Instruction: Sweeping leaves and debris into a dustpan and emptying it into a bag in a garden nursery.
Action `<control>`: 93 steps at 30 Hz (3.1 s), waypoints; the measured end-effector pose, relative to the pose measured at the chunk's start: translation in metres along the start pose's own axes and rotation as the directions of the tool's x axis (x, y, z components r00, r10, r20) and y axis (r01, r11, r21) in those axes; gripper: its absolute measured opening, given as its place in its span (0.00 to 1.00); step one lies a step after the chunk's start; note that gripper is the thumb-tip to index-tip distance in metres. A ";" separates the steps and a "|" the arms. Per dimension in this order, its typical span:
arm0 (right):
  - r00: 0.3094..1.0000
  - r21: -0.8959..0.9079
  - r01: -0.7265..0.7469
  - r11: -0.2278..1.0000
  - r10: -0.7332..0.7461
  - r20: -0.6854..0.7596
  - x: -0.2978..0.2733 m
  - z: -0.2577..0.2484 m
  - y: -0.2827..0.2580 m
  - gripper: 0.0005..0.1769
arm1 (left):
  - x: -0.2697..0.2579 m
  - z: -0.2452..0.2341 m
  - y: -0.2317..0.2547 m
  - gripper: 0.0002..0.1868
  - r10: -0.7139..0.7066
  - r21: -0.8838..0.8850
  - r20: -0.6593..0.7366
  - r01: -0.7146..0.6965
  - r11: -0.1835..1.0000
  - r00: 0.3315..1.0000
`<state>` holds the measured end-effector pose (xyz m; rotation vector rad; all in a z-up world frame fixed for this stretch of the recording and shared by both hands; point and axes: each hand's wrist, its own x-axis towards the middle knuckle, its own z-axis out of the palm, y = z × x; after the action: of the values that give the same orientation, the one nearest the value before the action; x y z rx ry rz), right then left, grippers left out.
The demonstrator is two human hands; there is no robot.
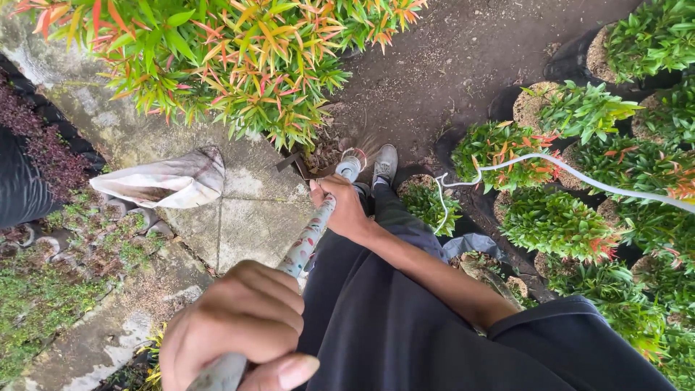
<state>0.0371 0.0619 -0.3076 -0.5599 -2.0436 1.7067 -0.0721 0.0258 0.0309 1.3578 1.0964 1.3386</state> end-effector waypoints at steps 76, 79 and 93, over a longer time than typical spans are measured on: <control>0.950 0.074 0.249 0.966 -0.259 0.174 0.025 -0.074 0.024 0.30 | 0.039 0.052 0.012 0.25 -0.064 0.134 -0.226 0.096 0.986 0.972; 0.951 -0.007 0.244 0.970 -0.238 0.197 0.022 -0.089 0.028 0.32 | 0.041 0.051 0.013 0.25 -0.035 0.115 -0.320 0.075 0.990 0.947; 0.886 0.229 0.125 0.965 -0.213 0.412 0.030 -0.049 0.114 0.28 | 0.001 0.092 -0.086 0.27 0.230 0.228 -0.617 -0.108 0.968 0.752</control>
<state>0.0444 0.1375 -0.4108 0.0786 -2.0940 2.0294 0.0203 0.0414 -0.0531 1.1600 1.6071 1.9677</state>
